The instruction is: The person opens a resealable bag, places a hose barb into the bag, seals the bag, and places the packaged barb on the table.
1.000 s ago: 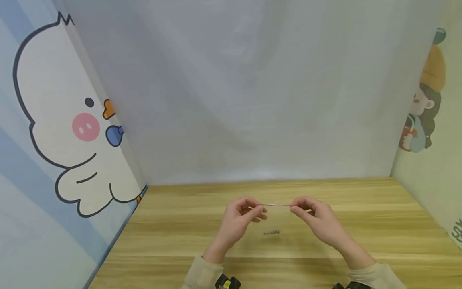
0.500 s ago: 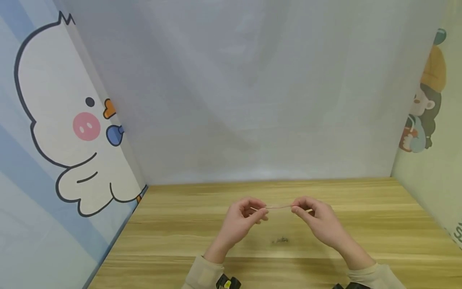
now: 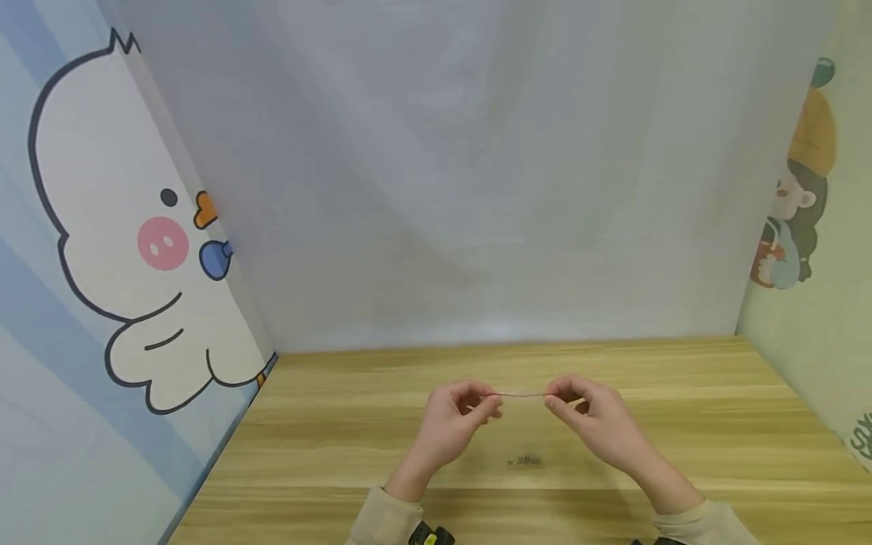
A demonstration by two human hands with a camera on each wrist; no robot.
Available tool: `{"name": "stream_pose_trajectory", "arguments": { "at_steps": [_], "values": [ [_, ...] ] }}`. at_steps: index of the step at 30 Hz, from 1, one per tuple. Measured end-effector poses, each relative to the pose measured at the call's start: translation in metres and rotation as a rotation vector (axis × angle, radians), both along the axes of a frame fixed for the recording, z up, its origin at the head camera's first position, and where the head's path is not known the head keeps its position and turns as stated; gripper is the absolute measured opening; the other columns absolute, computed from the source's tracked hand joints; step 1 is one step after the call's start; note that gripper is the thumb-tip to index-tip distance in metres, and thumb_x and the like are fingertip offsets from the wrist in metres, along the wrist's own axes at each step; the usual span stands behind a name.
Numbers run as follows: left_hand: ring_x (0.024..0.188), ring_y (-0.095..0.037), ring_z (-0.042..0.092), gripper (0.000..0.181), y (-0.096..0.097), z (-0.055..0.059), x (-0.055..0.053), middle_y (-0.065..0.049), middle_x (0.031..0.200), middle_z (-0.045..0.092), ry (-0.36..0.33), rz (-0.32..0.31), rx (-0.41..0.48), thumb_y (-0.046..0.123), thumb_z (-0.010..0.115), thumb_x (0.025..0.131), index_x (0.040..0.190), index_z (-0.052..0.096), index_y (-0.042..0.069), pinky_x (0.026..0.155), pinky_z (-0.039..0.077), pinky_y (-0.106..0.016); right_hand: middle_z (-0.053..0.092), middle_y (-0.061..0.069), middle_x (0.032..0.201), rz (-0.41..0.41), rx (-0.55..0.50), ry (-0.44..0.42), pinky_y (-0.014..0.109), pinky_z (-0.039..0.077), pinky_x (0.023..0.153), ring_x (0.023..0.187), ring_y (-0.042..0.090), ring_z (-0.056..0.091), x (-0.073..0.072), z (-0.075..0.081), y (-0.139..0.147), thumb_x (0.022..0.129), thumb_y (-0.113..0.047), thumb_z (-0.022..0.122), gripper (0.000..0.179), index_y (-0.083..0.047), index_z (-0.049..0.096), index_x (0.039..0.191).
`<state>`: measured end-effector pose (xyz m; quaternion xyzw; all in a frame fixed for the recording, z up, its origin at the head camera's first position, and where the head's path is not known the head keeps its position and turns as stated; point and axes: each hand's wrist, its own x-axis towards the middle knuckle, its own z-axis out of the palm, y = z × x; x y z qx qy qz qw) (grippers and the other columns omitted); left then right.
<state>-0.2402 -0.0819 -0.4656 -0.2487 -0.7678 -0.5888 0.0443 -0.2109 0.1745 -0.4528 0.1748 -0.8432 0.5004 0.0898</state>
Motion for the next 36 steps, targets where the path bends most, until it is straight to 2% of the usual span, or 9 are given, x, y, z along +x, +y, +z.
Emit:
{"name": "stream_pose_trajectory", "arguments": {
  "at_steps": [6,10,15,19,22,26,33,36],
  "values": [
    [0.083,-0.033,0.075,0.013,0.0,0.0,0.001,-0.004,0.089,0.079,0.039,0.004,-0.015,0.016,0.074,0.103,0.103,0.078,0.004,0.069,0.059,-0.026,0.075,-0.003,0.095,0.025,0.035,0.043,0.03,0.056,0.072,0.085,0.013,0.066,-0.001,-0.003,-0.002,0.101,-0.021,0.076,0.006,-0.016,0.076,0.101],
    [0.085,-0.032,0.075,0.012,0.001,0.0,0.002,-0.004,0.092,0.079,0.005,-0.026,-0.011,0.016,0.075,0.102,0.105,0.078,0.005,0.069,0.059,-0.026,0.074,-0.004,0.093,0.021,0.052,0.092,0.03,0.056,0.071,0.082,0.014,0.066,0.0,-0.004,-0.003,0.102,-0.02,0.075,0.005,-0.015,0.076,0.1],
    [0.086,-0.027,0.076,0.012,0.003,0.0,0.002,-0.006,0.096,0.079,-0.014,-0.054,-0.013,0.016,0.076,0.101,0.107,0.079,0.005,0.069,0.059,-0.026,0.072,-0.012,0.092,0.019,0.08,0.179,0.03,0.056,0.072,0.084,0.009,0.065,0.002,-0.004,-0.006,0.101,-0.017,0.076,0.004,-0.015,0.076,0.098],
    [0.085,-0.028,0.077,0.01,0.003,0.0,0.002,-0.014,0.095,0.079,0.017,-0.063,-0.015,0.015,0.076,0.102,0.103,0.079,0.005,0.068,0.058,-0.024,0.07,-0.016,0.092,0.015,0.096,0.214,0.03,0.056,0.072,0.086,0.006,0.065,0.003,-0.004,-0.009,0.101,-0.016,0.077,0.004,-0.017,0.076,0.097],
    [0.087,-0.035,0.076,0.011,0.003,0.0,0.002,-0.018,0.096,0.078,0.038,-0.068,-0.01,0.014,0.075,0.102,0.103,0.079,0.003,0.069,0.059,-0.024,0.07,-0.017,0.093,0.012,0.097,0.209,0.03,0.055,0.072,0.086,0.005,0.065,0.004,-0.004,-0.01,0.099,-0.017,0.079,0.004,-0.019,0.076,0.098],
    [0.086,-0.038,0.076,0.012,0.004,0.0,0.003,-0.015,0.097,0.078,0.054,-0.081,-0.013,0.013,0.075,0.102,0.103,0.078,0.001,0.068,0.059,-0.025,0.071,-0.018,0.094,0.012,0.102,0.218,0.03,0.055,0.072,0.086,0.005,0.065,0.005,-0.005,-0.011,0.097,-0.017,0.082,0.008,-0.023,0.077,0.098],
    [0.086,-0.015,0.075,0.012,0.006,0.002,0.006,-0.01,0.099,0.078,0.056,-0.123,-0.008,0.012,0.075,0.101,0.102,0.078,0.0,0.067,0.059,-0.026,0.071,-0.018,0.095,0.017,0.1,0.281,0.029,0.055,0.071,0.086,0.004,0.064,0.005,-0.006,-0.011,0.096,-0.014,0.082,0.007,-0.019,0.078,0.095],
    [0.086,-0.012,0.074,0.011,0.007,0.002,0.007,-0.011,0.099,0.078,0.045,-0.127,0.0,0.011,0.075,0.101,0.103,0.078,0.001,0.067,0.059,-0.026,0.071,-0.017,0.095,0.026,0.09,0.298,0.029,0.055,0.071,0.086,0.005,0.064,0.005,-0.006,-0.011,0.097,-0.014,0.081,0.006,-0.018,0.077,0.095]
  ]
}}
